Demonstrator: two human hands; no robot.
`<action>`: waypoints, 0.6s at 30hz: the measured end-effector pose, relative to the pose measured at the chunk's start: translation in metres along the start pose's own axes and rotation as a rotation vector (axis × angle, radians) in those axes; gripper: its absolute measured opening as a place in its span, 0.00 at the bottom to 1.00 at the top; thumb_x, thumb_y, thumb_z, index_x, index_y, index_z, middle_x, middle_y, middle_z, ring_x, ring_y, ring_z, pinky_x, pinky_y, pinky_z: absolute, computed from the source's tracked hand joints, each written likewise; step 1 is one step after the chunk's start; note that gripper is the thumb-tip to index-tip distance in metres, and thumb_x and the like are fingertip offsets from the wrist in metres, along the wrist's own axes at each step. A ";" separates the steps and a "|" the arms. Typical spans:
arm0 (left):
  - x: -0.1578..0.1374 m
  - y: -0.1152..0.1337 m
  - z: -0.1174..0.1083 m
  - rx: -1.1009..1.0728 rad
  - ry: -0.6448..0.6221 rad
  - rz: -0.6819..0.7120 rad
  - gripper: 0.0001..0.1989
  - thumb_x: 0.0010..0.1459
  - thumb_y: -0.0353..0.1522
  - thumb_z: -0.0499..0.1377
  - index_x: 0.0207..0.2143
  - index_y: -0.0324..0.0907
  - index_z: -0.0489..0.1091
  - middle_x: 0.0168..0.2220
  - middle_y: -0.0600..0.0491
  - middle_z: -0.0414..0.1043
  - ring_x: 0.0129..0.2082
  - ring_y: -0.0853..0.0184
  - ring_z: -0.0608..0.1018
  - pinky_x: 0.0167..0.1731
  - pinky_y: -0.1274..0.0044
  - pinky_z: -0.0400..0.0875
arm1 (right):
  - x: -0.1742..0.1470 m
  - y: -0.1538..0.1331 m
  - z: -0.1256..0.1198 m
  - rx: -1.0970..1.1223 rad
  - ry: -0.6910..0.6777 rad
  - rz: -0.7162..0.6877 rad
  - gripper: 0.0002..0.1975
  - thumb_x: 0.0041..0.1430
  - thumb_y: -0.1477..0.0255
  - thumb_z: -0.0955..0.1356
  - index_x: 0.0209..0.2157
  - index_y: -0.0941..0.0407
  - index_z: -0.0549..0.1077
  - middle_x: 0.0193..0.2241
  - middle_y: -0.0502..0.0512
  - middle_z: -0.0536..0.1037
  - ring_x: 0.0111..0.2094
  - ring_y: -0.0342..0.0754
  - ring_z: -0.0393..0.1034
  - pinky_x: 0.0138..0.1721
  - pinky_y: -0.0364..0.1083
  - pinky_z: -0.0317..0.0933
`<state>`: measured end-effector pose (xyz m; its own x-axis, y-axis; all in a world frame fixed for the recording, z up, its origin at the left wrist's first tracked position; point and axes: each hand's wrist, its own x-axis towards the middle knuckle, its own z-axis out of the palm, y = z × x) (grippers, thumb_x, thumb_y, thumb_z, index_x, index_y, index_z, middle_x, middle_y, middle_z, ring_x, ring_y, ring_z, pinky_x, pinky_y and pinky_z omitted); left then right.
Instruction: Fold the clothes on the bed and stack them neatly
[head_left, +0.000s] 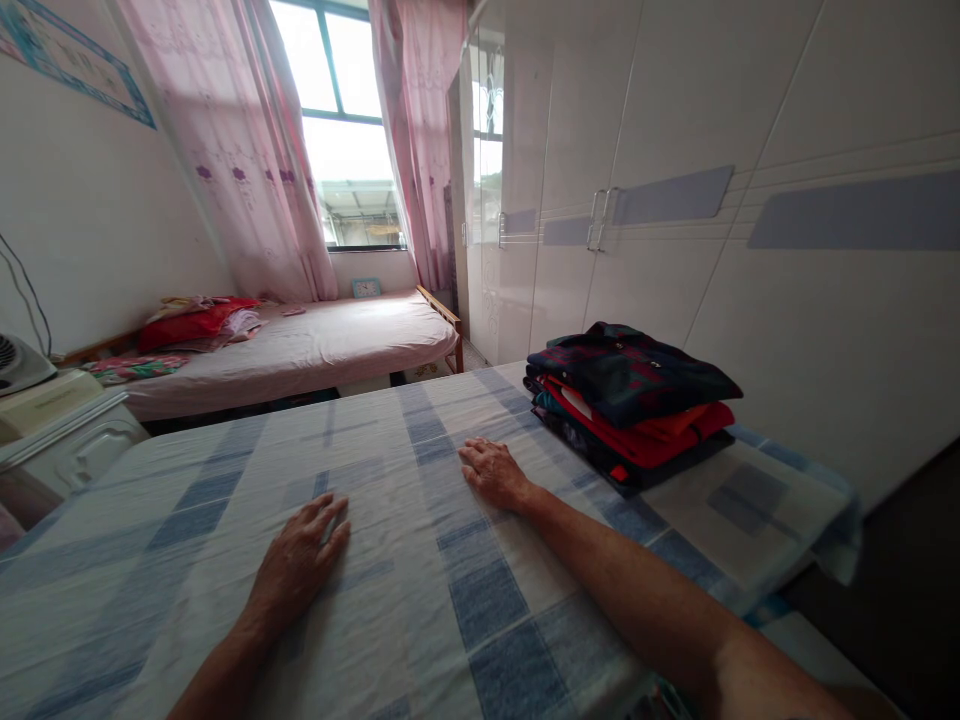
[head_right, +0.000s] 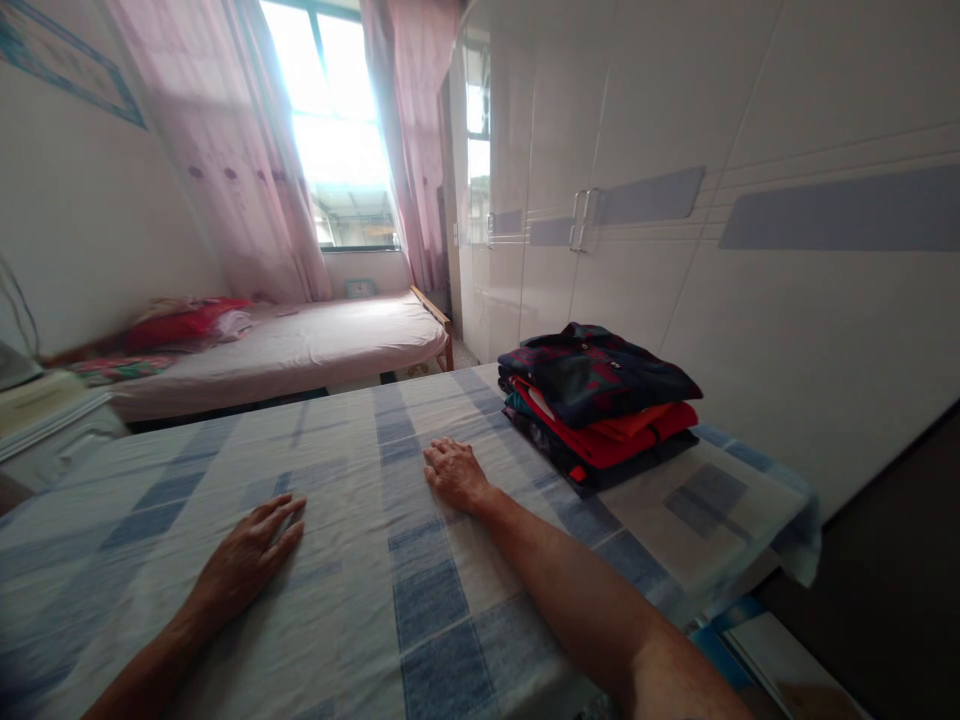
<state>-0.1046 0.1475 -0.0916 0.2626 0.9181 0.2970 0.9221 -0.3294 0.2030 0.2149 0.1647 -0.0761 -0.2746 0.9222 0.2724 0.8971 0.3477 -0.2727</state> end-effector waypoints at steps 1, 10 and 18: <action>0.000 0.000 0.000 0.001 -0.001 0.000 0.27 0.59 0.42 0.43 0.51 0.37 0.69 0.54 0.43 0.67 0.54 0.57 0.70 0.53 0.67 0.64 | 0.000 0.000 0.000 0.004 0.001 0.000 0.19 0.60 0.68 0.61 0.52 0.56 0.68 0.57 0.60 0.65 0.59 0.50 0.55 0.58 0.51 0.47; 0.002 0.001 0.000 0.000 -0.024 -0.014 0.28 0.58 0.42 0.42 0.52 0.37 0.69 0.55 0.43 0.66 0.54 0.57 0.69 0.54 0.67 0.63 | -0.001 0.000 0.000 0.097 0.030 -0.010 0.18 0.58 0.71 0.63 0.50 0.59 0.70 0.56 0.64 0.67 0.58 0.55 0.57 0.57 0.55 0.49; 0.001 0.000 0.001 0.001 -0.021 -0.011 0.27 0.59 0.41 0.43 0.52 0.36 0.69 0.55 0.43 0.66 0.55 0.58 0.69 0.54 0.67 0.62 | -0.021 0.002 -0.089 0.475 0.546 -0.015 0.17 0.59 0.73 0.60 0.50 0.54 0.67 0.46 0.57 0.73 0.42 0.46 0.71 0.43 0.48 0.66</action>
<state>-0.1040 0.1489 -0.0917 0.2584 0.9261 0.2749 0.9253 -0.3190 0.2049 0.2527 0.1310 -0.0004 0.0377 0.7435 0.6677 0.6132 0.5104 -0.6029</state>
